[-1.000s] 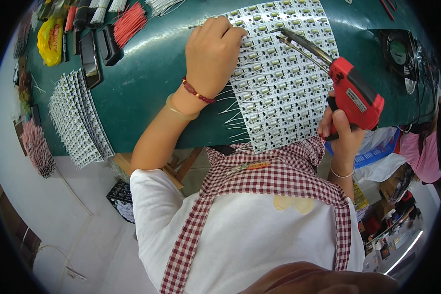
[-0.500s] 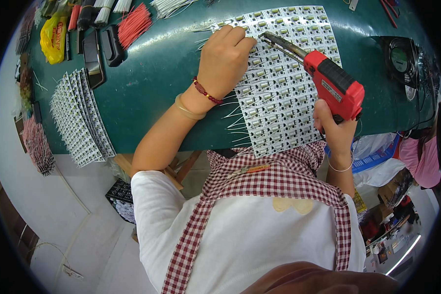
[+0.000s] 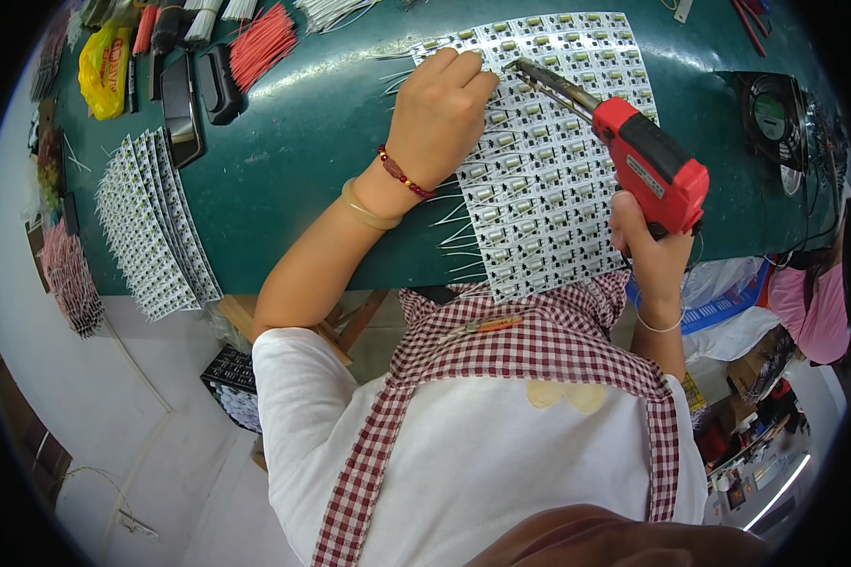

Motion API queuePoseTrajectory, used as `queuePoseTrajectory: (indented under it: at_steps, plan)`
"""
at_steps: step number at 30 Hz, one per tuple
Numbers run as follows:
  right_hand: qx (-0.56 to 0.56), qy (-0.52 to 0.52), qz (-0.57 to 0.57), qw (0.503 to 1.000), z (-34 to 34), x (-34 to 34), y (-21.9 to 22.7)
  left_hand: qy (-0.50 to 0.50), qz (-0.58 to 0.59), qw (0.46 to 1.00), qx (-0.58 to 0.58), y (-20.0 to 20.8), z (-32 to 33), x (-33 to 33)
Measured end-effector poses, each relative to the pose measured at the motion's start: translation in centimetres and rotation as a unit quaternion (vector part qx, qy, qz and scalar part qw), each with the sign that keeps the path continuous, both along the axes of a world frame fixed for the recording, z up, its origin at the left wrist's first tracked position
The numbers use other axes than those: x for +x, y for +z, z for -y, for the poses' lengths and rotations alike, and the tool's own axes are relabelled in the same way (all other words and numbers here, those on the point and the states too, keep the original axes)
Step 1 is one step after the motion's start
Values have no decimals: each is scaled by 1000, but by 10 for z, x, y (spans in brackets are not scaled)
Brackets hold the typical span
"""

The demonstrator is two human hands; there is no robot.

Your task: The person is using a soldering or heat-processing tool to work on a sheet of small electronic components (LEDs) on a workbench.

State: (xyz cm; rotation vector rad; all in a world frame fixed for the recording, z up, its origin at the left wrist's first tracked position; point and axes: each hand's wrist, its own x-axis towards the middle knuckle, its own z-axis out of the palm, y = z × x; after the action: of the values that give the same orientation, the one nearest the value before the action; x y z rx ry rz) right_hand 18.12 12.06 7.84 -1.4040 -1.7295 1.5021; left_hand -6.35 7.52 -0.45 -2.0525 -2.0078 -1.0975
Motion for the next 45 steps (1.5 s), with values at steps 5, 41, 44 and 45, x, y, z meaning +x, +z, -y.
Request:
queuePoseTrajectory:
  at_steps: [5, 41, 44, 45]
  plan:
    - [32, 20, 0, 999, 0, -1, -9, 2, -2, 1000, 4, -1, 0, 0]
    - [-24, -10, -14, 1000, 13, 8, -4, -30, -60, 998, 3, 1, -2, -7]
    - [36, 7, -21, 999, 15, 10, -12, -32, -80, 996, 7, 4, -2, -6]
    - [28, 0, -28, 999, 16, 10, -12, -32, -96, 995, 5, 4, -2, -6]
